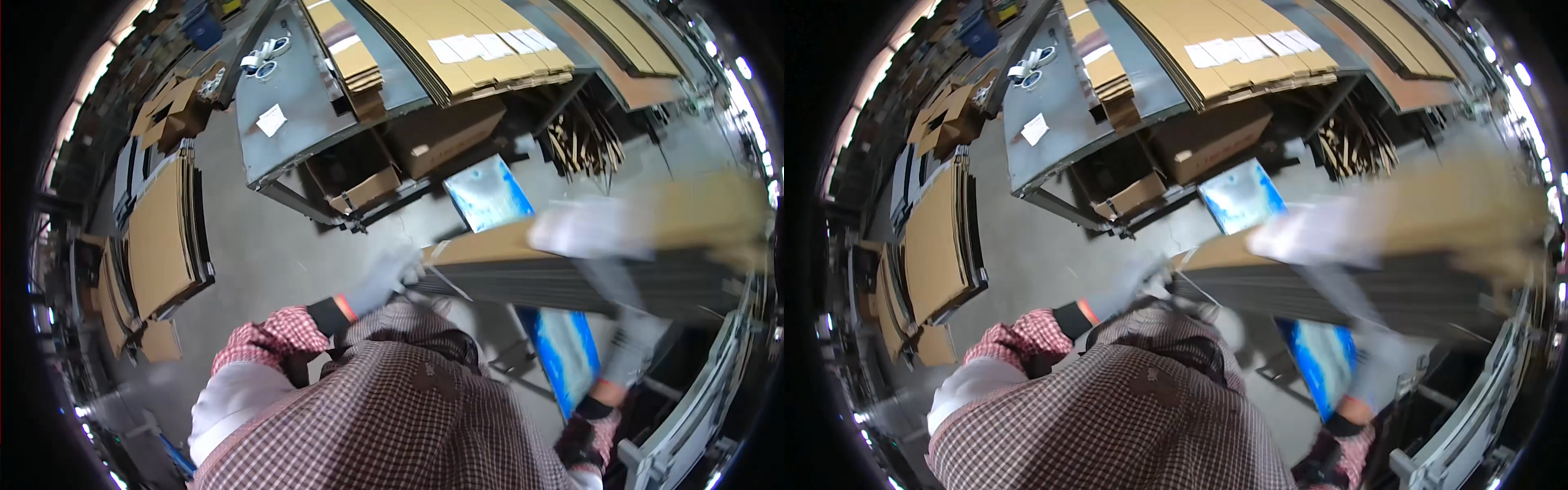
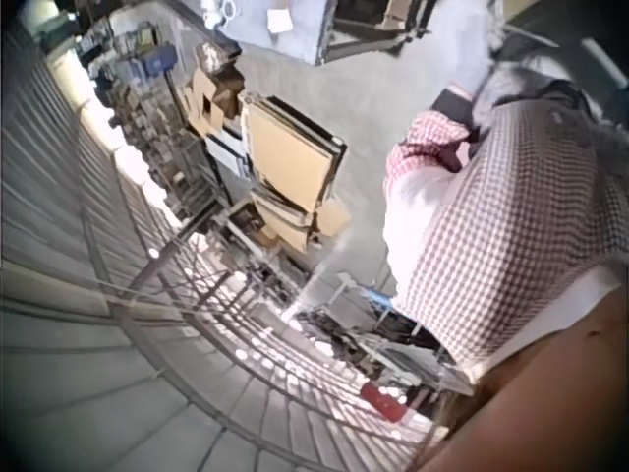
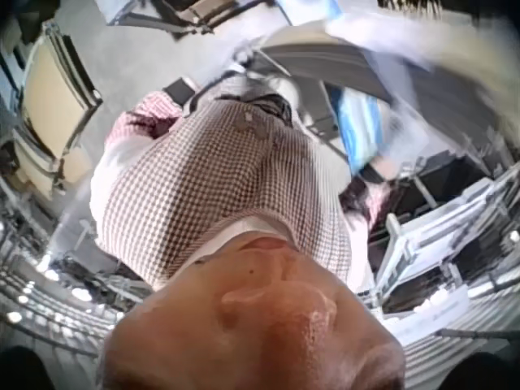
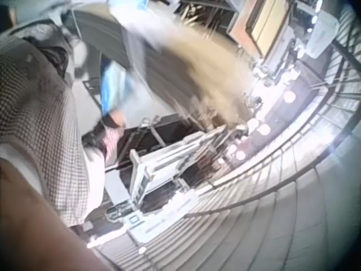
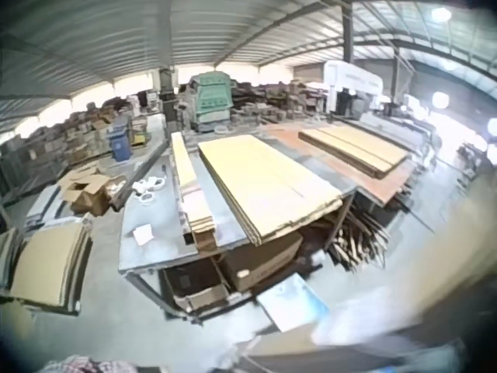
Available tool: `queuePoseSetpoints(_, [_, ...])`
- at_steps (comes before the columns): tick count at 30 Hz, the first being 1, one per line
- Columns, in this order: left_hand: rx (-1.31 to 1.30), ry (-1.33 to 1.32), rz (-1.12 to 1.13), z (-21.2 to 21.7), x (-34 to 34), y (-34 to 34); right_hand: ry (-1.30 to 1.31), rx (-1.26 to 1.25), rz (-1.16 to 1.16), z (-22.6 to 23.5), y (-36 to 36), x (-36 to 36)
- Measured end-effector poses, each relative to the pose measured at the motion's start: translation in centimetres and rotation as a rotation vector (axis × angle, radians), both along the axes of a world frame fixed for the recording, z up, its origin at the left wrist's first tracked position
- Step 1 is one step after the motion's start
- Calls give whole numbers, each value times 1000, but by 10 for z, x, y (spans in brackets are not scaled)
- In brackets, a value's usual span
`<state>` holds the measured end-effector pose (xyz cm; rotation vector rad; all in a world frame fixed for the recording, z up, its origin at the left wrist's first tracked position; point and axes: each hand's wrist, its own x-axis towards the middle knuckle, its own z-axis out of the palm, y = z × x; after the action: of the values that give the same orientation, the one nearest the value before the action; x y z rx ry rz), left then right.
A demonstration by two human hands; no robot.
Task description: Applying labels to and taping together stacks of long boards or cardboard components.
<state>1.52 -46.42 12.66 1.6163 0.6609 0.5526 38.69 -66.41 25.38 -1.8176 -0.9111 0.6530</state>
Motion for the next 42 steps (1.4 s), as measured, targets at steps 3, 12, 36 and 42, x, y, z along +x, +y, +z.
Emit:
queuePoseSetpoints(3, [-731,-368,174,17,-7,-6,237,-250,342,-88,93,-152])
queuePoseSetpoints(12, [-205,76,304,32,-53,-11,-35,86,469,-123,88,-232])
queuePoseSetpoints(36, [507,678,554,56,-121,-3,-302,141,771,-121,154,-312])
queuePoseSetpoints(42, [1213,116,3,143,-34,-48,-201,526,951,53,224,-286])
